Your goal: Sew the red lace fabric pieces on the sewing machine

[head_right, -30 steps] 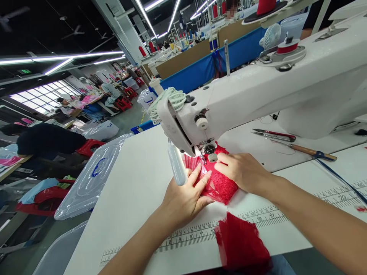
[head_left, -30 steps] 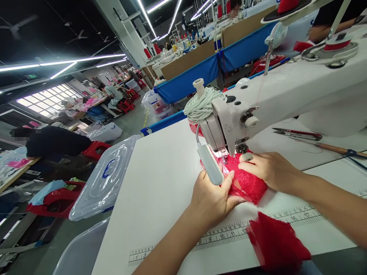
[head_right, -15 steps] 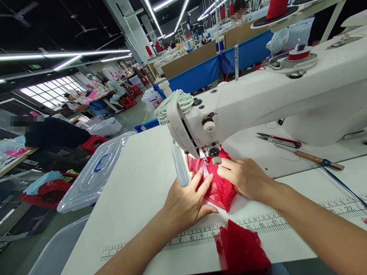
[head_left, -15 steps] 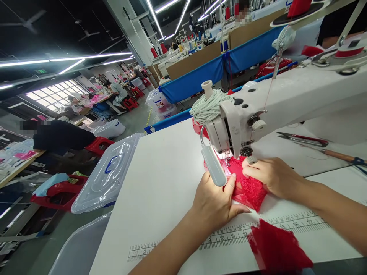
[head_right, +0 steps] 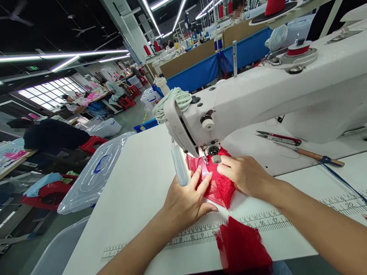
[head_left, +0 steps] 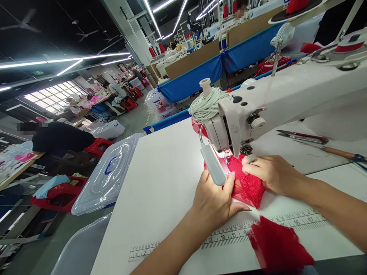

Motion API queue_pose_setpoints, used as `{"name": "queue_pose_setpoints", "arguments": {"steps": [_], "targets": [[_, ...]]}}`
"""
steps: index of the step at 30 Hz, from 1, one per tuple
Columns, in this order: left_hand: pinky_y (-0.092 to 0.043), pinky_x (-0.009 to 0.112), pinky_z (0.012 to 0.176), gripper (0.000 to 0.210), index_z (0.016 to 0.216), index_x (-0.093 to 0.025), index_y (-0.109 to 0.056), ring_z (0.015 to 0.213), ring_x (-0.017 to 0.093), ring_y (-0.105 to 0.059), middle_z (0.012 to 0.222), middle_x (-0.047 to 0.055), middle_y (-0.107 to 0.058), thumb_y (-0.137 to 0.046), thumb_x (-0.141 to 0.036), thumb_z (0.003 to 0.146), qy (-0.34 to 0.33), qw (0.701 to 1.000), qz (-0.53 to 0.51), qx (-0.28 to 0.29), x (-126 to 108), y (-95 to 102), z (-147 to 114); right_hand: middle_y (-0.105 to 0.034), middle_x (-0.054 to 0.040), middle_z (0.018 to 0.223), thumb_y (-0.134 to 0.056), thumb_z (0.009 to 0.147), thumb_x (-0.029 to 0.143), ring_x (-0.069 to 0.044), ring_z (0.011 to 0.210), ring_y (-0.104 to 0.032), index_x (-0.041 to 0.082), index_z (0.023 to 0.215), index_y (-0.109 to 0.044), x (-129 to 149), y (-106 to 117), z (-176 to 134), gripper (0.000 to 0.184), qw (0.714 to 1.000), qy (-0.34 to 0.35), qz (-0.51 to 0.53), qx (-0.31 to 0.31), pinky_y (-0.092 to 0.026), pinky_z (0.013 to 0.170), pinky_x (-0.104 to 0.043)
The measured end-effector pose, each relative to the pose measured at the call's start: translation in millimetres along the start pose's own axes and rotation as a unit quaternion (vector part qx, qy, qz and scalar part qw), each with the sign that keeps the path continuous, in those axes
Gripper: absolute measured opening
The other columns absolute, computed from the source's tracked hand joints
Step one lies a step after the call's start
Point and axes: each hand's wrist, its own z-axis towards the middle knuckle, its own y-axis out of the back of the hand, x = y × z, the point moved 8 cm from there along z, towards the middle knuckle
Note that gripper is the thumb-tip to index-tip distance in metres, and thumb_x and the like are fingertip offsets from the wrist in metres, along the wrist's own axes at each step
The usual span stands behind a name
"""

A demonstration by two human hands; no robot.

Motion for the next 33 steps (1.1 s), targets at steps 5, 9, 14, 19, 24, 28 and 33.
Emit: {"name": "queue_pose_setpoints", "arguments": {"steps": [5, 9, 14, 19, 24, 28, 33], "targets": [[-0.044, 0.046, 0.091, 0.085, 0.131, -0.011, -0.063, 0.105, 0.032, -0.063, 0.123, 0.021, -0.066, -0.031, -0.078, 0.089, 0.004, 1.000, 0.019, -0.001, 2, -3.9, -1, -0.047, 0.0005, 0.066, -0.040, 0.072, 0.000, -0.013, 0.054, -0.037, 0.022, 0.065, -0.038, -2, 3, 4, 0.023, 1.000, -0.026, 0.015, 0.009, -0.022, 0.047, -0.026], [-0.043, 0.050, 0.094, 0.083, 0.134, -0.012, -0.060, 0.108, 0.035, -0.062, 0.127, 0.022, -0.063, -0.036, -0.078, 0.089, 0.003, 1.000, 0.019, 0.004, 3, -5.4, 0, -0.045, 0.0004, 0.069, -0.041, 0.068, -0.003, -0.013, 0.057, -0.039, 0.022, 0.066, -0.038, -4, -1, 4, 0.025, 0.997, -0.033, 0.053, 0.040, -0.026, 0.049, -0.024], [-0.044, 0.052, 0.093, 0.074, 0.130, -0.011, -0.061, 0.112, 0.037, -0.060, 0.122, 0.021, -0.065, -0.038, -0.071, 0.093, 0.000, 1.000, 0.006, -0.022, 0, 2.9, 2, -0.047, -0.0009, 0.077, -0.044, 0.060, -0.005, -0.015, 0.063, -0.042, 0.021, 0.070, -0.042, -9, -9, 1, 0.028, 0.989, -0.063, 0.107, 0.081, -0.031, 0.054, -0.025], [-0.048, 0.035, 0.059, 0.037, 0.108, -0.007, -0.067, 0.074, 0.023, -0.066, 0.089, 0.013, -0.070, -0.038, -0.028, 0.100, -0.039, 0.993, 0.029, -0.103, -11, 18.9, 7, -0.054, -0.0057, 0.093, -0.056, 0.067, 0.011, -0.020, 0.079, -0.051, 0.020, 0.087, -0.056, -3, -6, 6, 0.022, 0.978, -0.095, 0.080, 0.169, -0.042, 0.070, -0.031], [-0.038, 0.026, 0.043, 0.036, 0.097, -0.007, -0.065, 0.055, 0.015, -0.058, 0.073, 0.006, -0.064, -0.034, 0.008, 0.086, -0.086, 0.979, 0.073, -0.172, -15, 19.6, 12, -0.062, -0.0084, 0.109, -0.057, 0.072, 0.016, -0.022, 0.086, -0.056, 0.020, 0.095, -0.058, -4, 0, 9, 0.024, 0.976, -0.089, -0.025, 0.195, -0.042, 0.069, -0.033], [-0.046, 0.024, 0.051, 0.032, 0.094, -0.011, -0.062, 0.066, 0.016, -0.063, 0.091, 0.011, -0.068, -0.035, 0.005, 0.088, -0.077, 0.983, -0.052, -0.156, -10, 19.8, 9, -0.065, -0.0060, 0.117, -0.044, 0.077, 0.004, -0.016, 0.075, -0.057, 0.021, 0.113, -0.058, 11, 4, 2, 0.042, 0.985, -0.061, -0.001, 0.161, -0.035, 0.056, -0.029], [-0.046, 0.023, 0.051, 0.023, 0.088, -0.020, -0.054, 0.060, 0.014, -0.059, 0.074, 0.001, -0.064, -0.036, -0.006, 0.090, 0.091, 0.934, -0.347, 0.004, 22, -13.8, 12, -0.064, -0.0047, 0.086, -0.044, 0.075, 0.002, -0.017, 0.074, -0.055, 0.018, 0.093, -0.060, 25, 2, 1, 0.029, 0.993, 0.004, 0.088, 0.076, -0.040, 0.061, -0.028]]}}
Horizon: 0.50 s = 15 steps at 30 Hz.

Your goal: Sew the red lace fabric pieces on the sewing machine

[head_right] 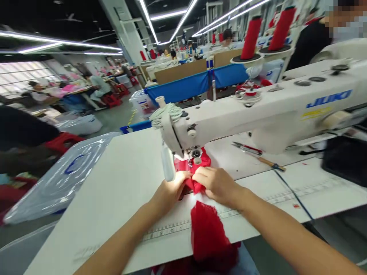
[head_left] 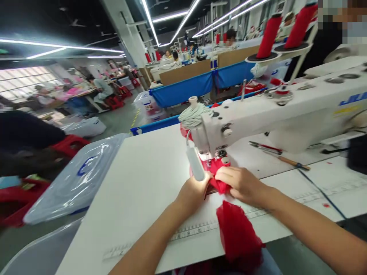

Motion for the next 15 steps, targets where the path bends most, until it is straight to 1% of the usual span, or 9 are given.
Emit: {"name": "queue_pose_setpoints", "arguments": {"steps": [1, 2, 3, 5, 7, 9, 10, 12, 15], "targets": [[-0.045, 0.023, 0.051, 0.021, 0.085, -0.020, -0.052, 0.054, 0.013, -0.056, 0.062, -0.003, -0.057, -0.036, -0.007, 0.089, 0.026, 0.999, -0.017, 0.008, 7, 0.2, 2, -0.062, -0.0044, 0.083, -0.046, 0.079, 0.006, -0.017, 0.073, -0.054, 0.019, 0.090, -0.060, -3, -1, 2, 0.021, 1.000, -0.012, 0.016, -0.015, -0.041, 0.061, -0.028], [-0.045, 0.022, 0.050, 0.022, 0.084, -0.021, -0.050, 0.048, 0.012, -0.053, 0.055, -0.005, -0.051, -0.035, -0.007, 0.090, 0.047, 0.998, -0.034, 0.014, 12, 1.0, 4, -0.060, -0.0035, 0.079, -0.047, 0.084, 0.012, -0.017, 0.069, -0.053, 0.019, 0.085, -0.059, -7, -1, 3, 0.014, 0.998, -0.031, 0.037, -0.028, -0.041, 0.059, -0.027], [-0.045, 0.022, 0.049, 0.023, 0.086, -0.021, -0.050, 0.044, 0.011, -0.051, 0.051, -0.007, -0.048, -0.033, -0.006, 0.091, 0.069, 0.996, -0.054, 0.020, 16, 1.9, 5, -0.058, -0.0023, 0.075, -0.046, 0.090, 0.018, -0.016, 0.065, -0.052, 0.020, 0.080, -0.057, -11, -1, 5, 0.016, 0.995, -0.058, 0.061, -0.045, -0.042, 0.058, -0.027], [-0.044, 0.022, 0.046, 0.026, 0.093, -0.021, -0.050, 0.039, 0.010, -0.050, 0.051, -0.008, -0.048, -0.030, -0.006, 0.091, 0.098, 0.990, -0.096, 0.038, 21, 3.1, 7, -0.056, -0.0006, 0.067, -0.041, 0.098, 0.028, -0.014, 0.058, -0.050, 0.022, 0.070, -0.053, -20, 1, 6, 0.031, 0.984, -0.109, 0.116, -0.084, -0.043, 0.056, -0.026], [-0.044, 0.022, 0.045, 0.025, 0.095, -0.021, -0.050, 0.039, 0.010, -0.052, 0.051, -0.008, -0.050, -0.032, -0.005, 0.088, 0.112, 0.983, -0.133, 0.057, 21, 2.8, 7, -0.058, -0.0011, 0.065, -0.038, 0.101, 0.034, -0.014, 0.057, -0.053, 0.022, 0.068, -0.052, -25, 5, 5, 0.038, 0.972, -0.134, 0.153, -0.119, -0.046, 0.057, -0.026], [-0.045, 0.022, 0.047, 0.019, 0.085, -0.021, -0.048, 0.042, 0.011, -0.054, 0.051, -0.008, -0.049, -0.038, -0.005, 0.083, 0.116, 0.979, -0.155, 0.063, 18, 1.6, 6, -0.061, -0.0025, 0.067, -0.037, 0.102, 0.037, -0.015, 0.059, -0.056, 0.022, 0.069, -0.053, -25, 9, 5, 0.039, 0.967, -0.136, 0.165, -0.135, -0.048, 0.058, -0.027], [-0.046, 0.023, 0.049, 0.016, 0.080, -0.022, -0.045, 0.044, 0.011, -0.054, 0.052, -0.008, -0.048, -0.043, -0.006, 0.081, 0.118, 0.978, -0.159, 0.057, 18, 0.9, 6, -0.061, -0.0026, 0.066, -0.037, 0.102, 0.039, -0.015, 0.059, -0.056, 0.022, 0.069, -0.054, -24, 10, 4, 0.040, 0.967, -0.133, 0.165, -0.139, -0.048, 0.057, -0.027], [-0.048, 0.025, 0.056, 0.017, 0.074, -0.022, -0.041, 0.054, 0.013, -0.056, 0.059, -0.006, -0.048, -0.051, -0.009, 0.078, 0.123, 0.980, -0.156, 0.028, 17, -0.2, 6, -0.059, -0.0019, 0.064, -0.038, 0.102, 0.040, -0.014, 0.058, -0.055, 0.022, 0.070, -0.055, -21, 12, 4, 0.041, 0.970, -0.118, 0.162, -0.141, -0.047, 0.055, -0.026], [-0.049, 0.030, 0.069, 0.020, 0.072, -0.022, -0.040, 0.073, 0.017, -0.057, 0.072, -0.001, -0.052, -0.056, -0.013, 0.078, 0.131, 0.981, -0.142, -0.024, 19, -1.1, 7, -0.059, -0.0007, 0.065, -0.041, 0.102, 0.035, -0.013, 0.057, -0.055, 0.022, 0.072, -0.057, -13, 16, 3, 0.036, 0.975, -0.080, 0.145, -0.150, -0.046, 0.055, -0.025]]}}
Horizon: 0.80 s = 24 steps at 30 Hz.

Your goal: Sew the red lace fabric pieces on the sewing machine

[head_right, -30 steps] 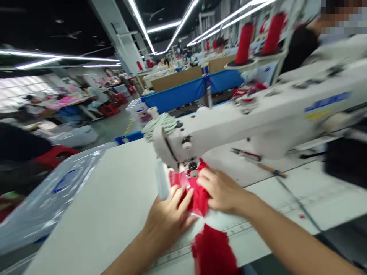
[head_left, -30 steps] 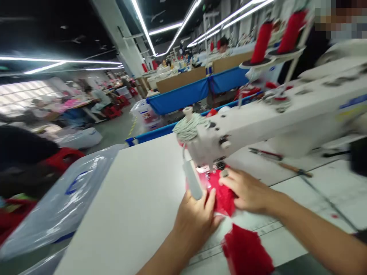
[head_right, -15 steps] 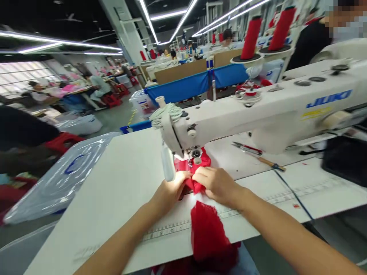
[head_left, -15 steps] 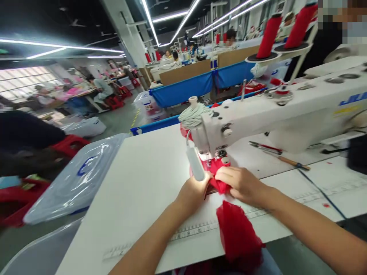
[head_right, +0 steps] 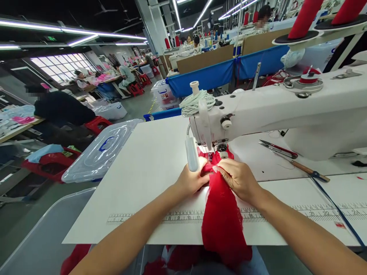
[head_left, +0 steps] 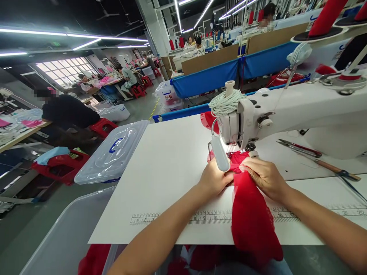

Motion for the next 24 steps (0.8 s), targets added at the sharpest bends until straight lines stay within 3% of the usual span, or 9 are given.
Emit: {"name": "queue_pose_setpoints", "arguments": {"steps": [6, 13, 17, 20, 24], "targets": [[-0.051, 0.031, 0.074, 0.021, 0.068, -0.021, -0.047, 0.079, 0.018, -0.058, 0.070, 0.000, -0.052, -0.051, -0.021, 0.088, -0.006, 1.000, -0.018, -0.007, 3, 7.5, 6, -0.069, -0.0033, 0.079, -0.046, 0.101, 0.026, -0.015, 0.068, -0.064, 0.022, 0.086, -0.063, 8, 7, -3, 0.022, 0.996, 0.061, -0.058, -0.039, -0.050, 0.062, -0.025], [-0.050, 0.030, 0.074, 0.023, 0.061, -0.020, -0.046, 0.076, 0.017, -0.056, 0.068, -0.001, -0.052, -0.063, -0.020, 0.077, 0.010, 0.999, -0.043, 0.002, 1, 3.8, 7, -0.068, -0.0025, 0.080, -0.047, 0.100, 0.024, -0.015, 0.068, -0.064, 0.023, 0.089, -0.061, 13, 7, -4, 0.017, 0.990, 0.087, -0.102, -0.046, -0.051, 0.065, -0.026], [-0.047, 0.027, 0.061, 0.032, 0.055, -0.020, -0.037, 0.059, 0.013, -0.051, 0.056, -0.003, -0.046, -0.055, -0.016, 0.080, 0.042, 0.997, -0.065, 0.008, 3, 2.2, 7, -0.070, -0.0087, 0.098, -0.052, 0.092, 0.021, -0.020, 0.077, -0.067, 0.020, 0.105, -0.060, -1, 1, -8, 0.015, 0.977, 0.055, -0.205, -0.029, -0.051, 0.062, -0.029], [-0.041, 0.023, 0.047, 0.034, 0.054, -0.020, -0.040, 0.043, 0.009, -0.046, 0.047, -0.004, -0.043, -0.048, -0.019, 0.086, 0.073, 0.992, -0.095, 0.044, 5, 1.6, 6, -0.071, -0.0068, 0.097, -0.050, 0.083, 0.009, -0.019, 0.071, -0.067, 0.021, 0.101, -0.061, -13, 12, -11, 0.024, 0.954, 0.005, -0.290, -0.075, -0.046, 0.052, -0.029], [-0.037, 0.020, 0.039, 0.031, 0.057, -0.020, -0.040, 0.035, 0.008, -0.046, 0.045, -0.005, -0.046, -0.045, -0.019, 0.088, 0.105, 0.984, -0.126, 0.072, 6, 2.5, 3, -0.071, -0.0041, 0.093, -0.043, 0.082, 0.000, -0.017, 0.072, -0.067, 0.023, 0.090, -0.061, -5, 29, -11, 0.030, 0.961, 0.024, -0.234, -0.145, -0.048, 0.058, -0.027]]}}
